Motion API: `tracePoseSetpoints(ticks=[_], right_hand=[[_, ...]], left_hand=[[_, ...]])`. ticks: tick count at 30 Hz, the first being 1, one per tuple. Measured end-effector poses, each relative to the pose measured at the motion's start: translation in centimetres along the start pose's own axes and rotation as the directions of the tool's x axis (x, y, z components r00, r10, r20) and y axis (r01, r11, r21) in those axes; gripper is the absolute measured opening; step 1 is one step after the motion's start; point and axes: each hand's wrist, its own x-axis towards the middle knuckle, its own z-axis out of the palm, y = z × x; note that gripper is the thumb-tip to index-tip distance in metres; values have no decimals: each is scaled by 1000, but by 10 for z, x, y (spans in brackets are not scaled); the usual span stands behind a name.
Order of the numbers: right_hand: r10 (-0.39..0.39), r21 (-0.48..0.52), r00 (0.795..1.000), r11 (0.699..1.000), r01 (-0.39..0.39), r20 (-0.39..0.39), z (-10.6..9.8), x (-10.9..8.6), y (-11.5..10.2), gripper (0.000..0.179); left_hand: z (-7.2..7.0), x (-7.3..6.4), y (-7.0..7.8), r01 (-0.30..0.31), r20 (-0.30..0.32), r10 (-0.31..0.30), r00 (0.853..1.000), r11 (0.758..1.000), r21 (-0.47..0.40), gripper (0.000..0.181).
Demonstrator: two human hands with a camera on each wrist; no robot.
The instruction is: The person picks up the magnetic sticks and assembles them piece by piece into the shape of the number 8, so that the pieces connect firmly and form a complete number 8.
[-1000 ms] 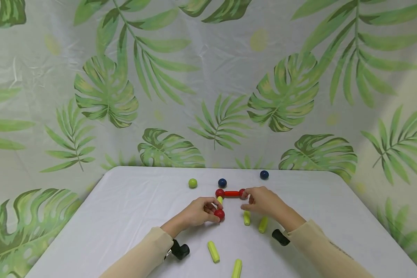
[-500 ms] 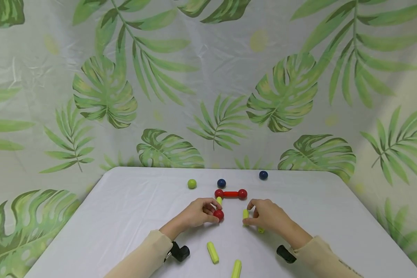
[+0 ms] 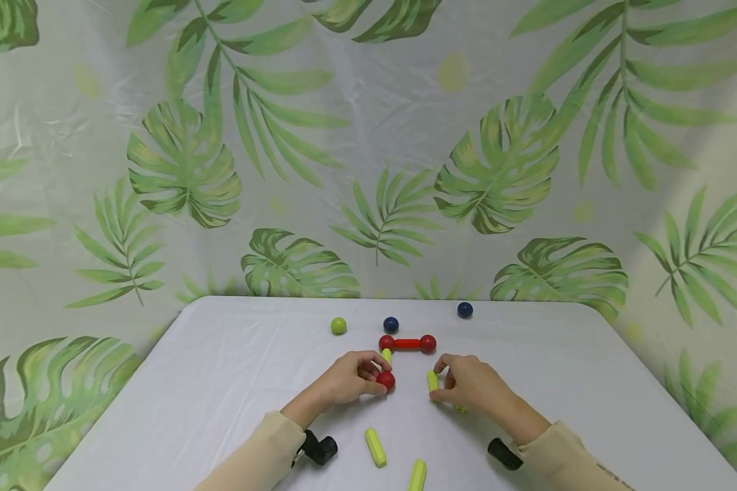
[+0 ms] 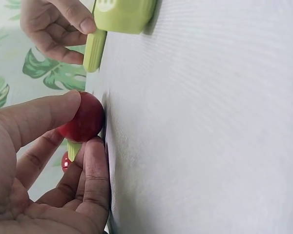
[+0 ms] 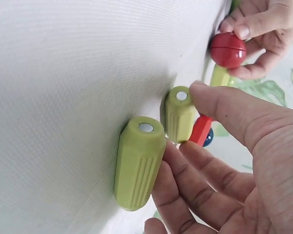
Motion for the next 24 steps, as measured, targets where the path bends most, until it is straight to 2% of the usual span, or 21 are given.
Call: tracePoseSetpoints(ticks=[11,18,24], right_hand=[[21,12,999,1000,-22,28,1,2,-3,24],[-5,15,1000,1000,5,25,1,5,0,18],[-61,26,998,998,60,16,0,11,2,19]], left_hand=[[0,0,-2,-6,-3,6,1000,1000,-15,29],[1,0,-3,-7,-11,7,1000,1000,-5,28],[2,1,-4,-7,-16,6,1000,1000,-22,28]])
